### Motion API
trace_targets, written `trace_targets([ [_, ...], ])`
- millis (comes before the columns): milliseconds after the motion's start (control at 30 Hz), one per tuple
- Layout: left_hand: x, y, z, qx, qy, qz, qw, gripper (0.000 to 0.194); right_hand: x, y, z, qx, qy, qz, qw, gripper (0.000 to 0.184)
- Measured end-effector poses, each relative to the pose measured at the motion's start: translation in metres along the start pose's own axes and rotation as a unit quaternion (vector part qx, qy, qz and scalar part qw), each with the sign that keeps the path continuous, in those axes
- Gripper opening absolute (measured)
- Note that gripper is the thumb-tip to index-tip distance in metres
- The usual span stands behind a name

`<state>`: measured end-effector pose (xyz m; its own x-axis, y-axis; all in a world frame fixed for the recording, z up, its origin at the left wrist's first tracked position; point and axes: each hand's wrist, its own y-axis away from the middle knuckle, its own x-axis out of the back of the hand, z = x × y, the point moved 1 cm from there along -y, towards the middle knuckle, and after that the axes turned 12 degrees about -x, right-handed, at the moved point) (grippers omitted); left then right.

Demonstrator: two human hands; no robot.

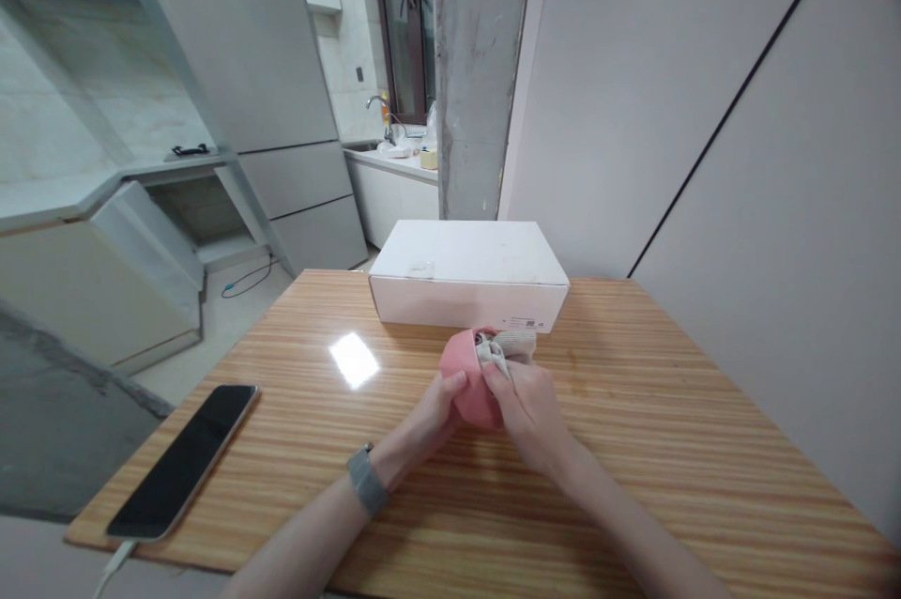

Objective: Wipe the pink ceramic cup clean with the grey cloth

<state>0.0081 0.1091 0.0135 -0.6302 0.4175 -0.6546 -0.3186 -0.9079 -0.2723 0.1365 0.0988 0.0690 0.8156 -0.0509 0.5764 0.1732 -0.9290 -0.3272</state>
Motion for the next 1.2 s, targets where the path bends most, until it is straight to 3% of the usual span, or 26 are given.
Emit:
trace_targets([
  [267,-0.002,-0.001,0.005,-0.030,-0.086,-0.033,0.995,0.072,-0.002,-0.001,0.005,-0.009,0.033,-0.011,0.999,0.046],
  [467,-0.003,-0.001,0.007,-0.052,-0.078,0.003,0.996,0.064,-0.002,0.002,-0.004,0.023,0.056,-0.002,0.998,0.045],
  [667,0.007,0.001,0.001,0.006,-0.026,0.060,0.998,0.053,-0.003,0.004,-0.005,0.049,0.067,-0.002,0.997,0.044],
  [900,0.004,0.001,0.001,0.052,0.016,0.051,0.997,0.053,-0.008,0.003,0.006,0.033,0.019,-0.007,0.999,0.045],
  [1033,0.002,0.002,0.004,0.038,-0.004,0.052,0.998,0.051,-0.009,0.001,0.010,0.001,-0.007,-0.020,1.000,0.044],
  [1133,-0.002,0.003,0.011,0.033,-0.036,0.027,0.998,0.065,-0.008,0.000,0.011,-0.015,-0.030,-0.010,0.999,0.044],
  [1200,-0.006,0.004,0.016,0.022,-0.068,0.017,0.997,0.092,-0.007,0.000,0.011,-0.027,-0.054,-0.001,0.998,0.044],
])
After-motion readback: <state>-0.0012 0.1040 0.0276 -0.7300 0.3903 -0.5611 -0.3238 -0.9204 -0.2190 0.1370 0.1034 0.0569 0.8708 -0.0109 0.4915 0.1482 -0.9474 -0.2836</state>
